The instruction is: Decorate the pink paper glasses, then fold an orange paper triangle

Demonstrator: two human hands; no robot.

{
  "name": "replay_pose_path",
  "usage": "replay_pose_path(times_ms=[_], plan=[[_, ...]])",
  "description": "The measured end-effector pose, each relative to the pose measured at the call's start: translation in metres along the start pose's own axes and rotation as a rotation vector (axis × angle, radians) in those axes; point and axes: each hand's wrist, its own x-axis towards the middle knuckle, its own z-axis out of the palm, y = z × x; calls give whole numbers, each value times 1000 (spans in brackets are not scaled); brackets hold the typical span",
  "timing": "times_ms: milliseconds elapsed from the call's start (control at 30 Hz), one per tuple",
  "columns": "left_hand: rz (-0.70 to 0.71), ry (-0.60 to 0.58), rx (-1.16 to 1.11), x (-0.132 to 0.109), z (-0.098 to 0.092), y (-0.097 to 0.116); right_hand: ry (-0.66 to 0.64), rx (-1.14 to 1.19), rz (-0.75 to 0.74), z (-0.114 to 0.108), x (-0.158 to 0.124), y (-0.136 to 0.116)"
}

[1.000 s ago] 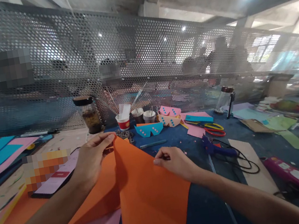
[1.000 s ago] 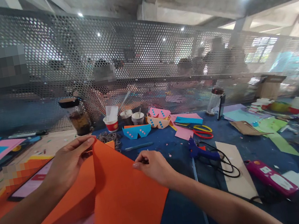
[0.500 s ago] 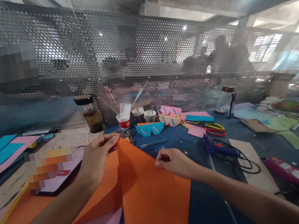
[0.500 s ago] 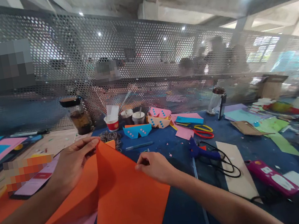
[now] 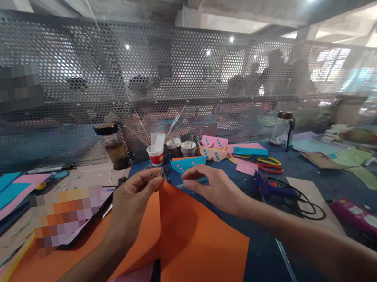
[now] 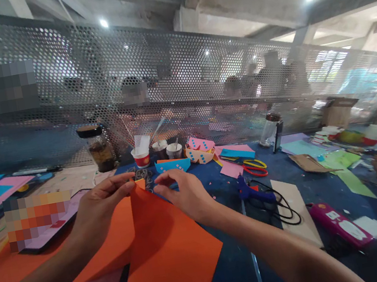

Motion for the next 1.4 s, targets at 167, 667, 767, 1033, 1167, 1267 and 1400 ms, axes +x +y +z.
replay_pose_path(times_ms=[167, 667, 767, 1033, 1167, 1267, 1400], plan=[[86, -76, -14, -9, 3, 6, -34, 64, -55, 12, 14, -20], [194, -156, 92, -19, 5, 2, -65, 20, -61, 13, 16, -20], [147, -148, 59, -19, 6, 2, -47, -9, -98, 13, 14, -21], [17, -178, 91, -20, 9, 6, 9, -13, -123, 11, 14, -21], [-28, -218, 69, -18, 8, 6, 14, -16, -128, 10, 14, -21], [-49, -231, 53, -17, 8, 6, 11, -12, -130, 10, 14, -21], [-56, -221, 56, -18, 9, 6, 18, -15, -121, 10, 14, -21]])
